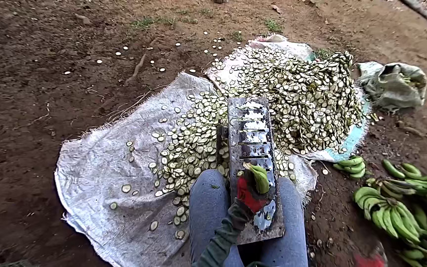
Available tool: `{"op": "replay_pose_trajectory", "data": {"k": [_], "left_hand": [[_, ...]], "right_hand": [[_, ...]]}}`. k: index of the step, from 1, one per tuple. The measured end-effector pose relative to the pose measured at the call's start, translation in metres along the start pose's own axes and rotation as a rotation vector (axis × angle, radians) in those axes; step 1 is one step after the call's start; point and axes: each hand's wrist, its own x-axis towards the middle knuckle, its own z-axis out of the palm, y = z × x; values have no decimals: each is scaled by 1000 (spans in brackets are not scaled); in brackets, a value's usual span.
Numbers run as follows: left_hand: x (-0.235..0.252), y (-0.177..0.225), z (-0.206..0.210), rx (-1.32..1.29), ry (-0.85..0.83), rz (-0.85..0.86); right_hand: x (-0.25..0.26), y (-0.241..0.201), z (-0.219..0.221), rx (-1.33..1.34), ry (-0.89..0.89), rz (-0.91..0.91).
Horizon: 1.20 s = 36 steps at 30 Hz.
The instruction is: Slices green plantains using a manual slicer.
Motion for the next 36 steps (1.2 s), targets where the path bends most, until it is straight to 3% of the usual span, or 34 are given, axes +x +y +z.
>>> {"op": "replay_pose_trajectory", "data": {"k": [2, 5, 7, 9, 11, 15, 18, 21, 24, 26, 30, 32, 34, 36], "left_hand": [[-4, 6, 11, 308, -93, -28], [-12, 15, 20, 479, -256, -115], [-12, 3, 23, 339, -102, -57], [-13, -11, 5, 185, -78, -4], [-19, -19, -30, 172, -40, 86], [-31, -51, -83, 193, 305, 175], [-26, -65, -81, 365, 398, 159], [-10, -40, -66, 648, 132, 105], [22, 3, -54, 840, -410, -321], [30, 6, -46, 912, -513, -409], [18, -5, -42, 908, -358, -358], [21, -8, -39, 865, -303, -378], [29, 0, -36, 852, -339, -394], [35, 2, -40, 872, -394, -346]], "right_hand": [[-34, -74, 13, 514, -147, -395], [-93, -211, 34, 843, -530, -844], [-111, -265, 56, 984, -457, -952], [-106, -276, 73, 1055, -329, -919], [-104, -250, 75, 1042, -261, -857], [-107, -189, 66, 981, -126, -782], [-76, -256, 73, 884, -10, -900], [-21, -382, 82, 751, 112, -1021], [4, -460, 84, 648, 106, -1083], [-2, -438, 82, 647, 103, -1096], [-49, -285, 78, 707, 106, -1087], [-77, -235, 75, 718, 108, -1074], [-76, -247, 78, 704, 146, -1109], [-58, -310, 81, 629, 202, -1182]]}}
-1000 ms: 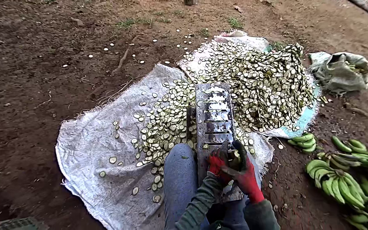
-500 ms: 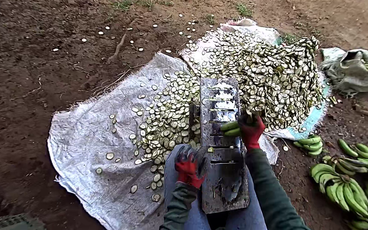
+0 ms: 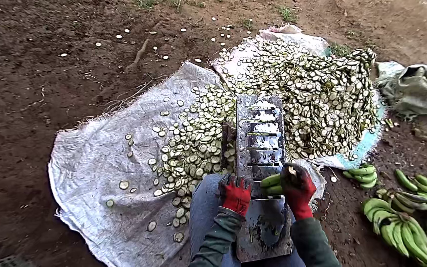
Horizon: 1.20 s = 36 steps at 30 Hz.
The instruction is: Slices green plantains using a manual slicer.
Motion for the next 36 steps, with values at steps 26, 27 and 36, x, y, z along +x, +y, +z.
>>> {"op": "replay_pose_trajectory", "data": {"k": [26, 27, 36], "left_hand": [[-2, -94, 48, -115, 1099, 283], [-1, -93, 47, -125, 1101, 293], [4, -90, 51, -124, 1075, 325]], "right_hand": [[138, 19, 107, -29, -125, -103], [112, 14, 83, -23, -145, -70], [-2, 4, 40, 113, 21, -129]]}}
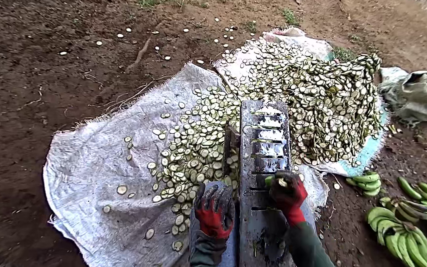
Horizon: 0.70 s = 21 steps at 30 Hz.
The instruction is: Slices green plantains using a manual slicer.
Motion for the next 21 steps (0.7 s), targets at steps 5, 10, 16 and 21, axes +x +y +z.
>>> {"op": "replay_pose_trajectory", "data": {"k": [5, 10, 16, 21], "left_hand": [[4, -3, -1, 21, 32, 8], [0, -6, -2, -7, 24, 10], [2, -4, 0, -37, 31, -3], [3, -7, 0, -27, 47, 15]], "right_hand": [[154, 55, 101, -95, -64, 65], [56, 1, 27, -152, -171, 136], [-76, -33, -31, -69, -71, 96], [92, 29, 69, -278, -135, 120]]}}
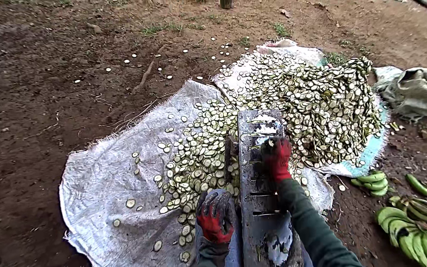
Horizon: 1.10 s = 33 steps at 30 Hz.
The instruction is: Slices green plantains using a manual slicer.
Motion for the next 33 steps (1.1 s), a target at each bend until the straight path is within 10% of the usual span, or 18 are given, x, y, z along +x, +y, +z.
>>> {"op": "replay_pose_trajectory", "data": {"k": [4, 11, 20, 28, 33], "left_hand": [[0, 3, -1, 12, 5, 15], [-3, 1, 0, -45, -33, 4], [0, 1, 2, 0, -33, 56], [-2, -3, -1, -45, -77, 77], [-2, -1, 1, -25, -88, 74]], "right_hand": [[34, -2, -1, 3, -139, 109], [-194, -14, -91, 62, 29, 89], [56, -3, 16, -82, -203, 51], [-176, -14, -85, -28, -67, 93], [-81, -13, -54, -99, -388, 92]]}}
